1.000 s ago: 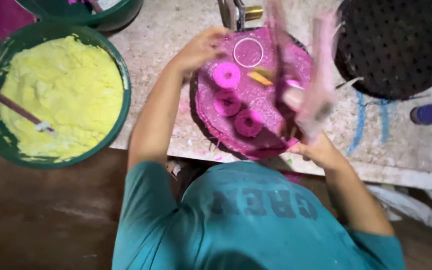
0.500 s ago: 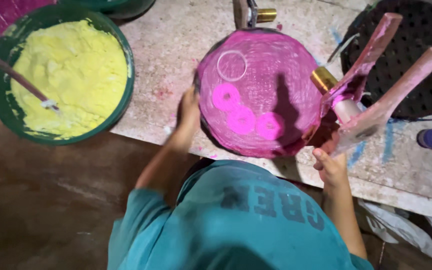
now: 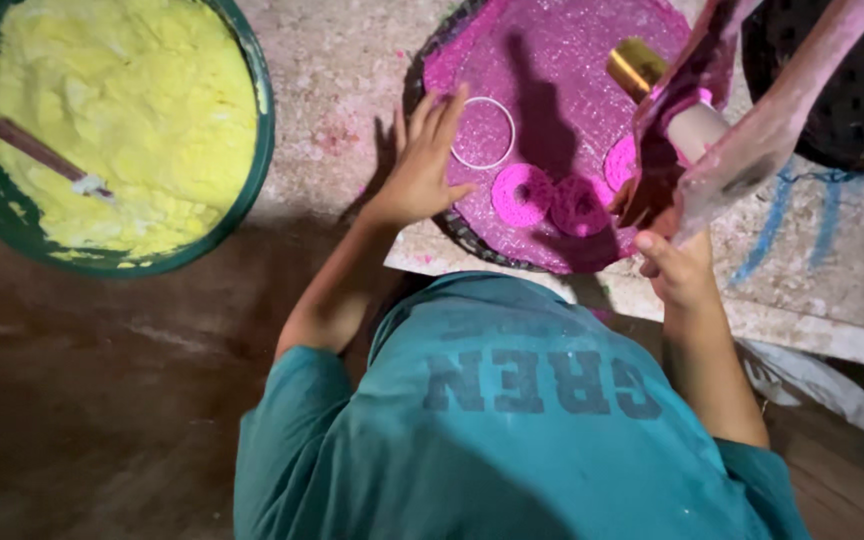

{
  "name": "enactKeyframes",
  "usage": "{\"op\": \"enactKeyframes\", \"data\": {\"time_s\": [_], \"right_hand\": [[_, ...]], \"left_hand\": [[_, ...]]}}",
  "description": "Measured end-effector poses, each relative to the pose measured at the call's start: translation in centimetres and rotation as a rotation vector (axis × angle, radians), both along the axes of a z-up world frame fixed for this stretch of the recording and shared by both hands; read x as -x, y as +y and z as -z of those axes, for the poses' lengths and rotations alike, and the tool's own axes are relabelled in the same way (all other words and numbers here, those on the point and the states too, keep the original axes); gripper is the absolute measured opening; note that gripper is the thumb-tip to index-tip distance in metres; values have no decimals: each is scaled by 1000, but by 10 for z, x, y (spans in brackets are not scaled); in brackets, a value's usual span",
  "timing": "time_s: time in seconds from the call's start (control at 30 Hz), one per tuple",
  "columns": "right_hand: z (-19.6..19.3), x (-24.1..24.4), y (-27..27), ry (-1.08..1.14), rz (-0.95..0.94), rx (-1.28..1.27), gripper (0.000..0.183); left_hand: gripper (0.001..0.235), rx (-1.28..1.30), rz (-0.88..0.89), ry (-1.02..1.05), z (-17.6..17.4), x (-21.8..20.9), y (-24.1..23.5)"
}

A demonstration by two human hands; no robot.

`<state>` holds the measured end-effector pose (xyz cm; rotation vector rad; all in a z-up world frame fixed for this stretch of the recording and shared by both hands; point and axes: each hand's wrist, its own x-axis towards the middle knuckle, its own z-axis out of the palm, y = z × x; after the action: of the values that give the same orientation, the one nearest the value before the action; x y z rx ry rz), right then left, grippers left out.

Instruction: The person uses a wooden press to scoop pink and yellow dough, then presses it into circular molds on a pink glittery mat. The person repeats this process to create multiple layered dough circles.

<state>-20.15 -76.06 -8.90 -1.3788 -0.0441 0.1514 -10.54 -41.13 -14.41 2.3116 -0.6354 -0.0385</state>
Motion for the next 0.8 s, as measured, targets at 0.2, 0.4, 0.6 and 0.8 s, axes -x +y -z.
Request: {"op": "enactKeyframes", "data": {"time_s": [0.2,0.4,0.6,0.8], "right_hand": [[4,17,-4,129,90,152,98],[6,-4,-14,181,-277,271,102],[-19,-39,16,616,-790,42,108],[-64,-104,1,514,-872,482,104]], "left_hand": [[118,-152,14,87,2,-15,-13],[105,439,26,231,-15,-45,-13],[82,1724,835,841,-54,-67,-35],[41,2020,567,699,-51,-88,-56]]}}
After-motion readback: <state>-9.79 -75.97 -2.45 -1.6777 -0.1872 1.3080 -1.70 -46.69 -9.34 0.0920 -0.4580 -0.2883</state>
